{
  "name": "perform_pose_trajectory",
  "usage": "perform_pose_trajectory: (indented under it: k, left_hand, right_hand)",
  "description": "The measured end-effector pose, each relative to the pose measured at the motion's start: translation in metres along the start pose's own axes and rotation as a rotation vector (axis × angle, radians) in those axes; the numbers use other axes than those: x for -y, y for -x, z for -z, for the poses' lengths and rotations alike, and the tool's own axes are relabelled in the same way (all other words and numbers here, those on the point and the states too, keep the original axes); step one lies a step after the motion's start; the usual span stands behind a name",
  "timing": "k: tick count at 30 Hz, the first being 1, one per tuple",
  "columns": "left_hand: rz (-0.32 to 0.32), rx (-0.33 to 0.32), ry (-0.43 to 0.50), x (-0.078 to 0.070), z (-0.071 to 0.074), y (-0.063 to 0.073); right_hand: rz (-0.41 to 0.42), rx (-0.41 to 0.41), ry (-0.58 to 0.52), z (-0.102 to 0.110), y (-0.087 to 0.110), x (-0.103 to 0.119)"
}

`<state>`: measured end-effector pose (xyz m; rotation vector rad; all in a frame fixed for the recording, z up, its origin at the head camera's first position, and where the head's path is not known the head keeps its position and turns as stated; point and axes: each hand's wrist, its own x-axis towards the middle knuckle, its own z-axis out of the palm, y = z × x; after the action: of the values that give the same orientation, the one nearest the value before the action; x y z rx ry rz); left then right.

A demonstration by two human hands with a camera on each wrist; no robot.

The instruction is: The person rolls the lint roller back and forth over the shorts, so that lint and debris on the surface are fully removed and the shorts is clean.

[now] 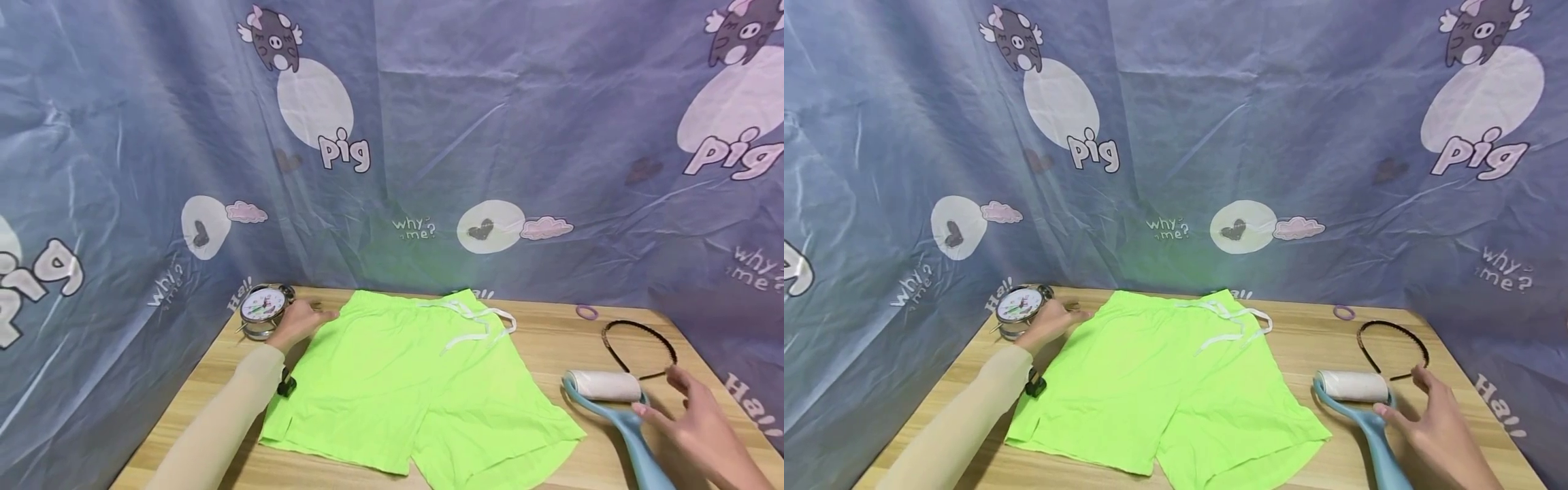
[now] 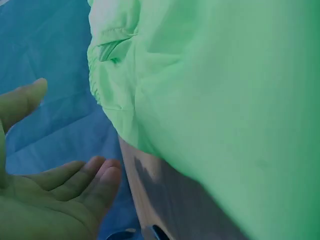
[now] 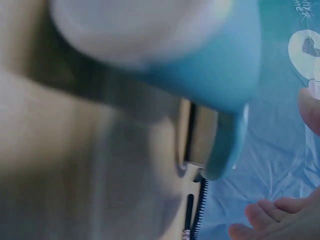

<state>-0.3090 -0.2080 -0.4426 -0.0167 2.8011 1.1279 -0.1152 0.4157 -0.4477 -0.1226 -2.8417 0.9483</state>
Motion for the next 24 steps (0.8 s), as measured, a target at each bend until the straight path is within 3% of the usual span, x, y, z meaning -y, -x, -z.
perform_pose_trajectory:
  k: [5,7,15,21,24]
  left_hand:
    - [0.015,0.022,-0.044,-0.004,-0.007,-0.015]
    - [0.005,0.013,-0.054,-0.003,-0.008,-0.019]
    - [0.030,0.061,0.057,0.009,-0.004,-0.029]
    - [0.018,0.057,0.058,0.015,-0.009,-0.029]
    - [0.027,0.045,0.044,0.015,-0.010,-0.030]
  right_hand:
    - [-0.140,0.202,0.010,-0.004,0.010,0.001]
    - [-0.175,0.248,0.018,-0.005,0.013,0.001]
    - [-0.232,0.330,0.031,-0.013,0.019,-0.003]
    - [-0.256,0.378,0.035,-0.019,0.021,-0.007]
    - [-0.304,0.353,0.058,-0.025,0.025,-0.006]
